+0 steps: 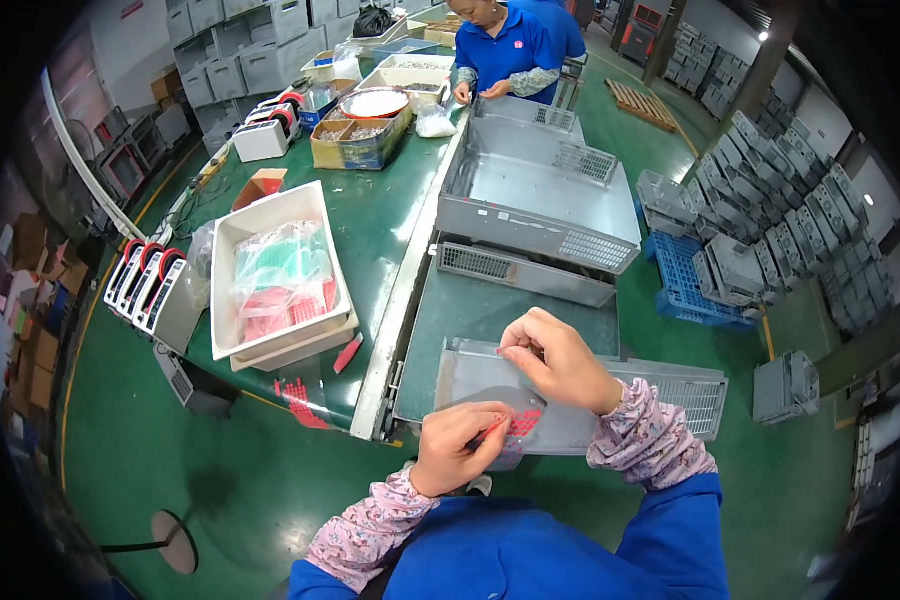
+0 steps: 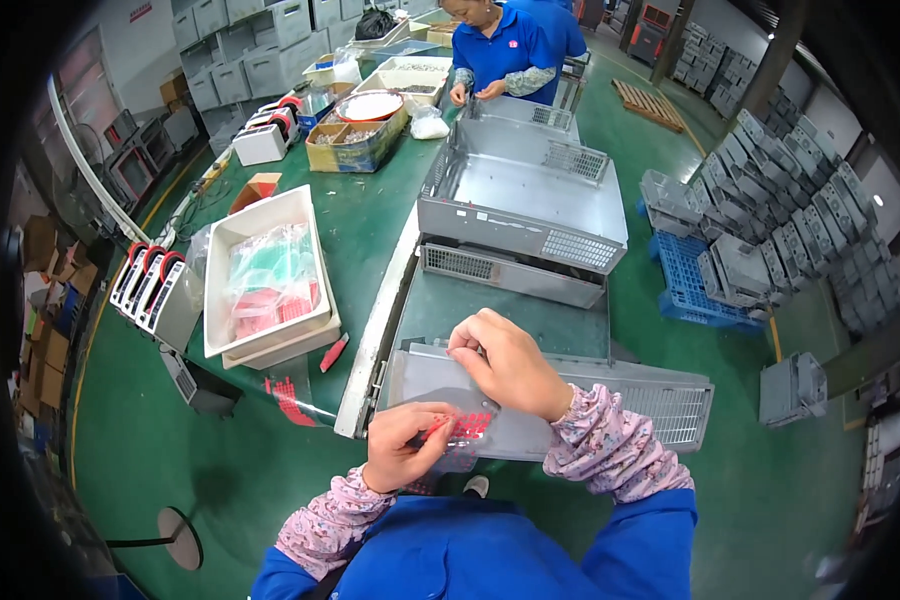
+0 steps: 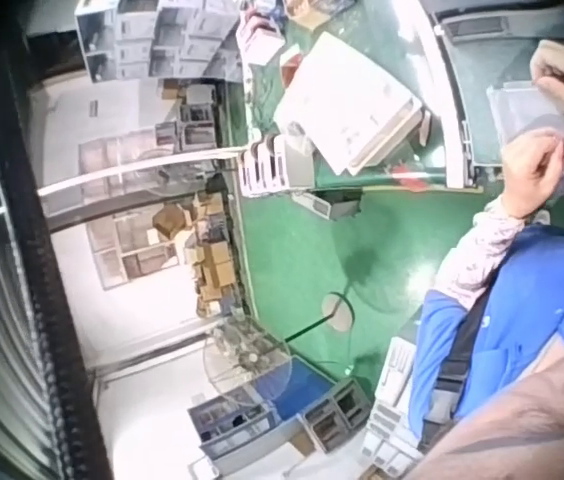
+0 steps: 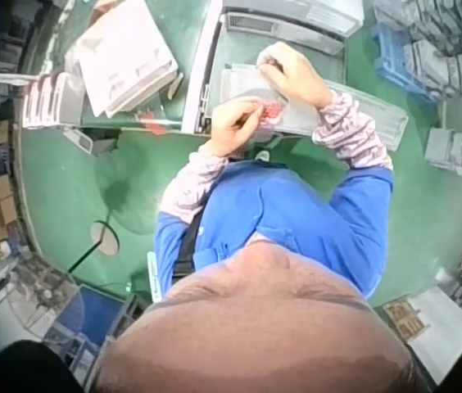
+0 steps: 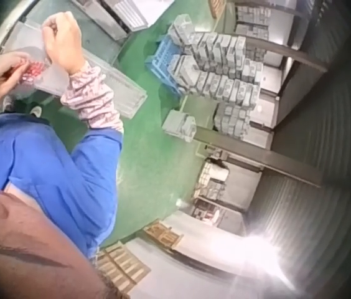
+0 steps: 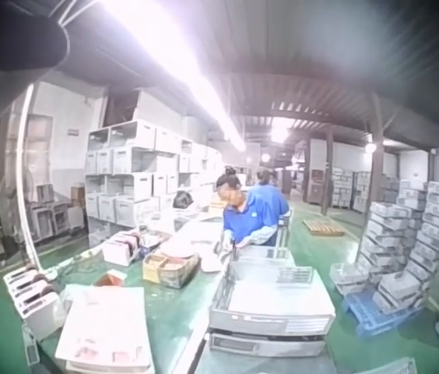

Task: The person applies protective red mesh labels to metal computer chassis components by hand.

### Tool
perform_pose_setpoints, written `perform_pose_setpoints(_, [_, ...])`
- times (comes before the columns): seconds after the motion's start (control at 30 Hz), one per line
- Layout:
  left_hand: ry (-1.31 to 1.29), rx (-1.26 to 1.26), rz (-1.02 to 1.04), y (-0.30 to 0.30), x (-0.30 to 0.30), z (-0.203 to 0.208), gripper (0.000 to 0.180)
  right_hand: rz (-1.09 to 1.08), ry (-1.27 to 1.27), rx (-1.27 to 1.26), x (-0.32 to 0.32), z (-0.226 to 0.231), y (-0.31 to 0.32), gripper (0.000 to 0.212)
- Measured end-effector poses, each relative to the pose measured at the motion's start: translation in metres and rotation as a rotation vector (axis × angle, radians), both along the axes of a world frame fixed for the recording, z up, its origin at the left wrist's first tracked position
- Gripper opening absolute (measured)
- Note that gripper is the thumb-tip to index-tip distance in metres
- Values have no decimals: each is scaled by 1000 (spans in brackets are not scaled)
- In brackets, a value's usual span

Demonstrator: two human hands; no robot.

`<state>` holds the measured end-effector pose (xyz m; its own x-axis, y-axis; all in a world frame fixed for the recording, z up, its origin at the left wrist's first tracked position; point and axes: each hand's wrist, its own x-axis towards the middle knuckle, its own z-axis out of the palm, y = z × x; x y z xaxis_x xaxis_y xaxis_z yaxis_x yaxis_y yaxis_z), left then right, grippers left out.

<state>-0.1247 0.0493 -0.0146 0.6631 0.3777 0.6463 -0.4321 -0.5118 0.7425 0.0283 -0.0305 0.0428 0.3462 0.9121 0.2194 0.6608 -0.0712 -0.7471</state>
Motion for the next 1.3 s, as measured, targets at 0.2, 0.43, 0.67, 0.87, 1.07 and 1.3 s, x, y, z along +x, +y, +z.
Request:
perform_pose_setpoints(0.2, [-14,-2,-18,0,-3,1,6,25,5,-42,-2,2,-1,6])
perform_pose_setpoints(0.43, [-13,-19,-35,0,-3,1,6,16,7,-50,-2,0,-1,6])
perform_pose_setpoints(0.67, [-25,-20,-41,1,-1,0,7,2,-17,-50,-1,1,0,7])
perform_pose_setpoints(0.87, [-24,-17,-46,2,0,-1,7,-9,-43,-37,0,0,3,6])
perform_pose_setpoints(1.07, [-21,-17,-41,2,2,-1,7,-30,-109,7,-2,-1,3,5])
perform_pose_setpoints(1.3, [-18,-12,-35,1,2,1,8,-20,-443,158,-7,-2,-1,10])
